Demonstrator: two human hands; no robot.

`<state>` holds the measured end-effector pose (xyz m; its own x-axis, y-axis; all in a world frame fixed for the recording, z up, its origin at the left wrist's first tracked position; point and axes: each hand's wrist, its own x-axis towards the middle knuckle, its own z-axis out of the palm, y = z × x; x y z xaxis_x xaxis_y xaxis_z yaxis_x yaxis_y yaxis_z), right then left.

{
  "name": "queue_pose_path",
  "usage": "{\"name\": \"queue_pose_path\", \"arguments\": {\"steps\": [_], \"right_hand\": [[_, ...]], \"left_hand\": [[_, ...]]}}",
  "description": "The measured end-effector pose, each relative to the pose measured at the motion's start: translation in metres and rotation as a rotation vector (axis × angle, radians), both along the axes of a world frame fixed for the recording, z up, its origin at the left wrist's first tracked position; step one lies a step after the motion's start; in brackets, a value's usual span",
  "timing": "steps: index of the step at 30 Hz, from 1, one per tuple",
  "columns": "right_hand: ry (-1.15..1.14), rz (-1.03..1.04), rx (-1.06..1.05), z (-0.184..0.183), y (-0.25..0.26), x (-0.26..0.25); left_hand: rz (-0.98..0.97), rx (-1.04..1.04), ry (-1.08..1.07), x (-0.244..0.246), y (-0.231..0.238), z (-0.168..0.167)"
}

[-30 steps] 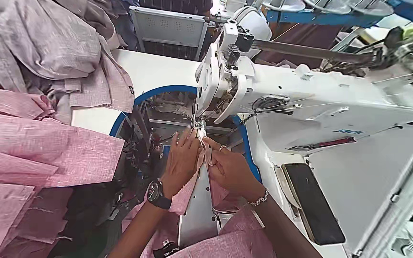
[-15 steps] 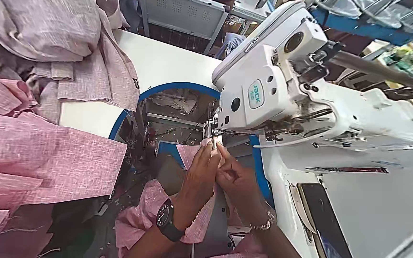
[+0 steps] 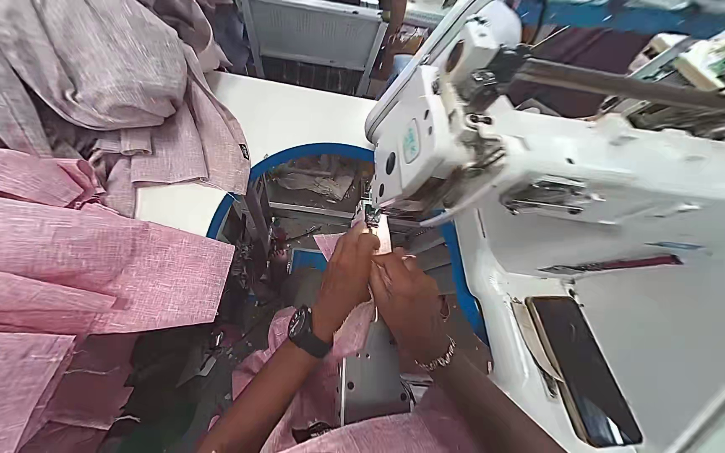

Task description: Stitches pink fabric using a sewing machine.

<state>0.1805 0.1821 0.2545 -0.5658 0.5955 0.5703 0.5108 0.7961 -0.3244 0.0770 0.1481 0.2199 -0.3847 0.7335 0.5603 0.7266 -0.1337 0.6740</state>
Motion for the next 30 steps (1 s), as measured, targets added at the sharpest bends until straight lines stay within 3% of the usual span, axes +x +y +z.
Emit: {"name": "queue_pose_path", "arguments": {"steps": [2, 5, 7, 9, 10, 12, 14, 17, 21, 23, 26, 30], "right_hand": [[-0.073, -0.046, 0.028, 0.007, -0.003, 0.007], [-0.279, -0.057, -0.122, 0.037, -0.021, 0.062], [-0.331, 0.016, -0.287, 0.030, -0.026, 0.112], [-0.328, 0.193, -0.482, 0.022, -0.019, 0.146], [-0.317, 0.312, -0.468, 0.026, -0.023, 0.146], [-0.324, 0.460, -0.243, 0.043, -0.049, 0.112], [-0.424, 0.370, -0.131, 0.047, -0.089, 0.084], [-0.590, 0.189, -0.226, 0.070, -0.082, 0.072], [-0.860, 0.116, -0.313, 0.113, -0.071, 0.061], [-0.928, 0.147, -0.425, 0.111, -0.063, 0.053], [-0.877, 0.213, -0.420, 0.099, -0.053, 0.055], [-0.896, 0.249, -0.391, 0.094, -0.042, 0.057]], "left_hand": [[0.011, -0.033, -0.080, 0.000, -0.002, 0.006], [-0.122, -0.367, -0.382, 0.002, -0.052, 0.035], [-0.223, -0.537, -0.443, 0.009, -0.091, 0.045], [-0.115, -0.352, -0.276, 0.030, -0.111, 0.032], [-0.061, -0.232, -0.200, 0.036, -0.112, 0.023], [-0.022, -0.073, -0.123, 0.042, -0.099, 0.010], [0.003, -0.026, -0.089, 0.049, -0.093, 0.002], [0.044, -0.035, -0.083, 0.034, -0.076, 0.003], [-0.073, -0.119, -0.160, 0.041, -0.104, 0.008], [-0.084, -0.062, -0.158, 0.037, -0.100, 0.002], [0.000, 0.034, -0.132, 0.041, -0.085, -0.003], [0.037, -0.103, -0.091, 0.037, -0.083, 0.009]]}}
